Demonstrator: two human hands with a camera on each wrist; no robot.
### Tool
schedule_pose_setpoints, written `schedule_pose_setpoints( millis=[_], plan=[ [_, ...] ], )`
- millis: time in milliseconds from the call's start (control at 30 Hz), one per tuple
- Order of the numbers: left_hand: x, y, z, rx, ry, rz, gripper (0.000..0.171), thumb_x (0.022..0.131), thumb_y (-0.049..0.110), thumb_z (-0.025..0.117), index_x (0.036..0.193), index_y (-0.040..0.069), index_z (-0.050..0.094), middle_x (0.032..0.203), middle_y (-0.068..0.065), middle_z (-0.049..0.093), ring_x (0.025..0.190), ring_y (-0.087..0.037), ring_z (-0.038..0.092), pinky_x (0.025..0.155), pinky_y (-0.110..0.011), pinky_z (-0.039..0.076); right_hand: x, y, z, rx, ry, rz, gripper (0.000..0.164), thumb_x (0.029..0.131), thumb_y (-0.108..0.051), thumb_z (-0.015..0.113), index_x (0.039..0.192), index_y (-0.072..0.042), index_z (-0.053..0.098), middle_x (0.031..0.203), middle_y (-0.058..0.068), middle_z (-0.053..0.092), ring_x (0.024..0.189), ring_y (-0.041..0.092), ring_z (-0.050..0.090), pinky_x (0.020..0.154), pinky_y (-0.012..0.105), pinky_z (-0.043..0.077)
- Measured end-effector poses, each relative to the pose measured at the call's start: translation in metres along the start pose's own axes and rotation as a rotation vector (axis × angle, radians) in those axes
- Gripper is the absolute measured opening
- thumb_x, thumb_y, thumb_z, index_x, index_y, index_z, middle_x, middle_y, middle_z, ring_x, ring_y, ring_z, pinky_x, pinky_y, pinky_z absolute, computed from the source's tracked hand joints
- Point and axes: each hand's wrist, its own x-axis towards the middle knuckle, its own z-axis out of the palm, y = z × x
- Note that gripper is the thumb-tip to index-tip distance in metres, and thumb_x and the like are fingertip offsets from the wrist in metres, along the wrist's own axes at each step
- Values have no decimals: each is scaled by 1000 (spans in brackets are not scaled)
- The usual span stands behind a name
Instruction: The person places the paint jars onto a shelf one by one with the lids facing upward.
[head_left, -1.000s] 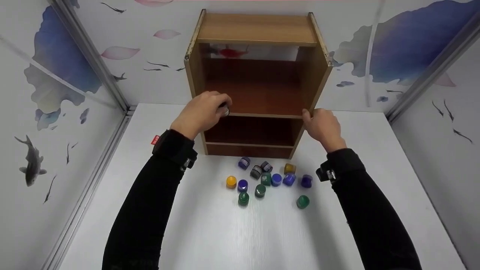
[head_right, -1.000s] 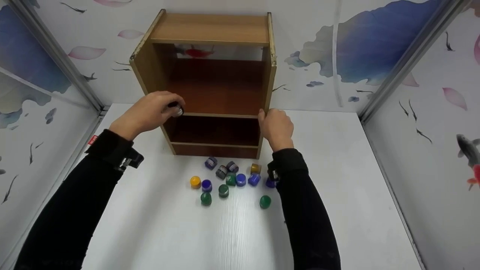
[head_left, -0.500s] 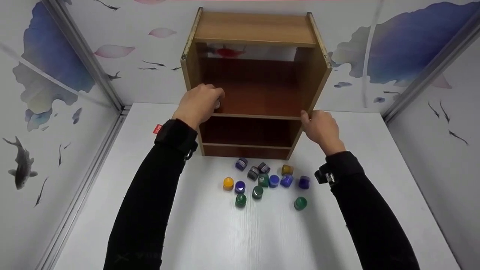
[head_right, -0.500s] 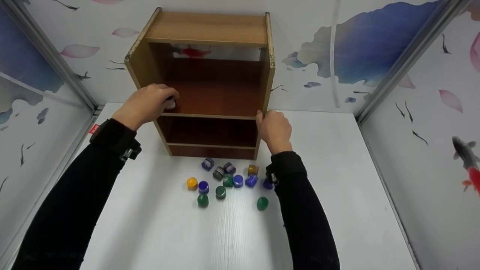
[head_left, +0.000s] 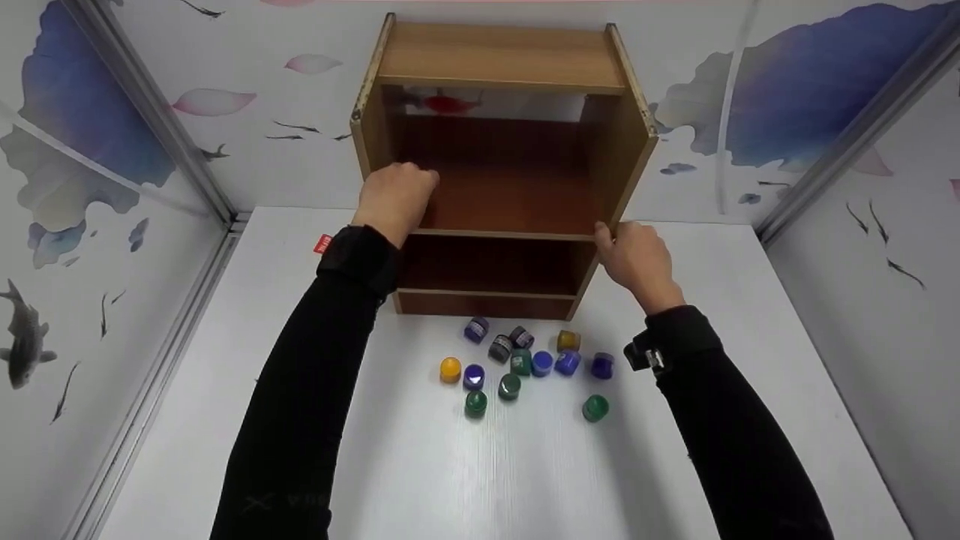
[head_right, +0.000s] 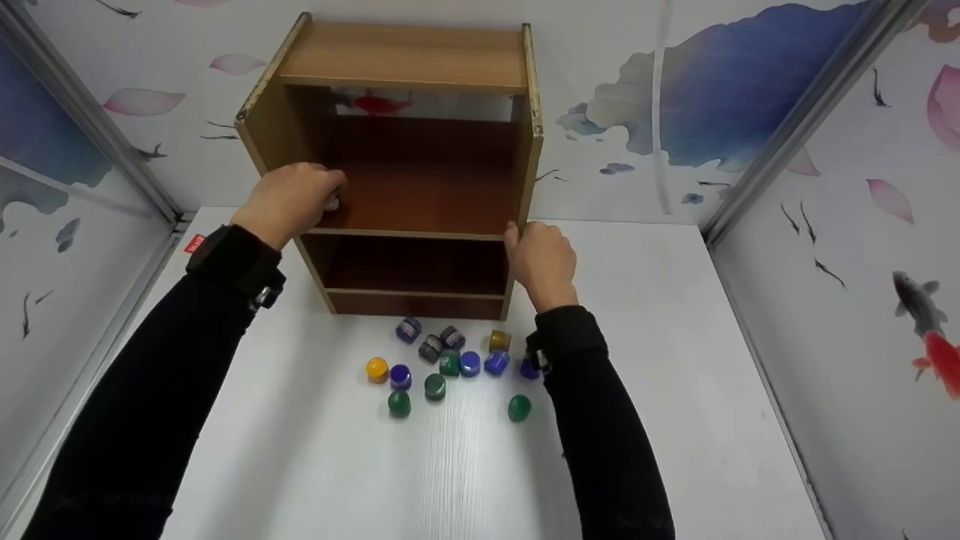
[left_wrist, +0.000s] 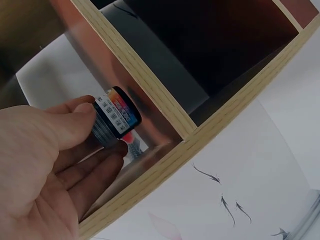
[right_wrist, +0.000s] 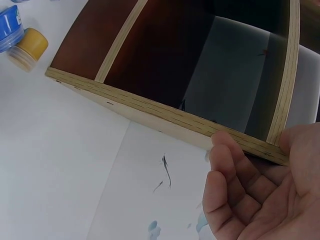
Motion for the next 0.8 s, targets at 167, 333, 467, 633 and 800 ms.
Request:
schedule_pose_setpoints(
  millis=[167, 333, 467, 633, 800],
  plan=[
    [2, 1, -2, 21, -7, -3, 23, 98, -2, 50, 112, 5, 66, 109, -20, 69, 97, -35, 67, 81, -47, 56, -1, -1, 0, -1, 10, -3, 52, 102, -39, 38, 62, -8, 48, 64, 8, 51, 59, 25, 50, 52, 35, 38],
    [0, 2, -1, 52, -12, -8, 23, 98, -2, 51, 112, 5, 67, 108, -20, 69, 95, -35, 68, 79, -47, 56, -1, 0, 1, 0, 2, 4, 51, 102, -39, 37, 63, -9, 49, 65, 7, 50, 59, 24, 50, 51, 34, 37],
    [0, 3, 0, 77, -21, -19, 23, 98, -1, 50, 113, 6, 67, 108, -19, 70, 95, -34, 68, 79, -47, 57, -1, 0, 1, 2, 1, 3, 51, 103, -39, 37, 63, -9, 49, 64, 7, 49, 59, 24, 50, 52, 34, 36],
    [1, 5, 0, 105, -64, -32, 24, 97, -1, 53, 116, 8, 65, 108, -18, 69, 95, -33, 68, 79, -45, 57, -1, 0, 1, -6, 8, 6, 51, 102, -38, 37, 64, -7, 51, 67, 9, 53, 62, 26, 52, 54, 36, 39],
    [0, 5, 1, 109, -54, -29, 24, 98, -1, 51, 118, 8, 61, 103, -19, 69, 91, -33, 68, 76, -45, 57, -1, -1, 2, -7, 12, 10, 51, 102, -38, 36, 64, -8, 50, 68, 10, 53, 63, 27, 53, 54, 38, 40]
  ],
)
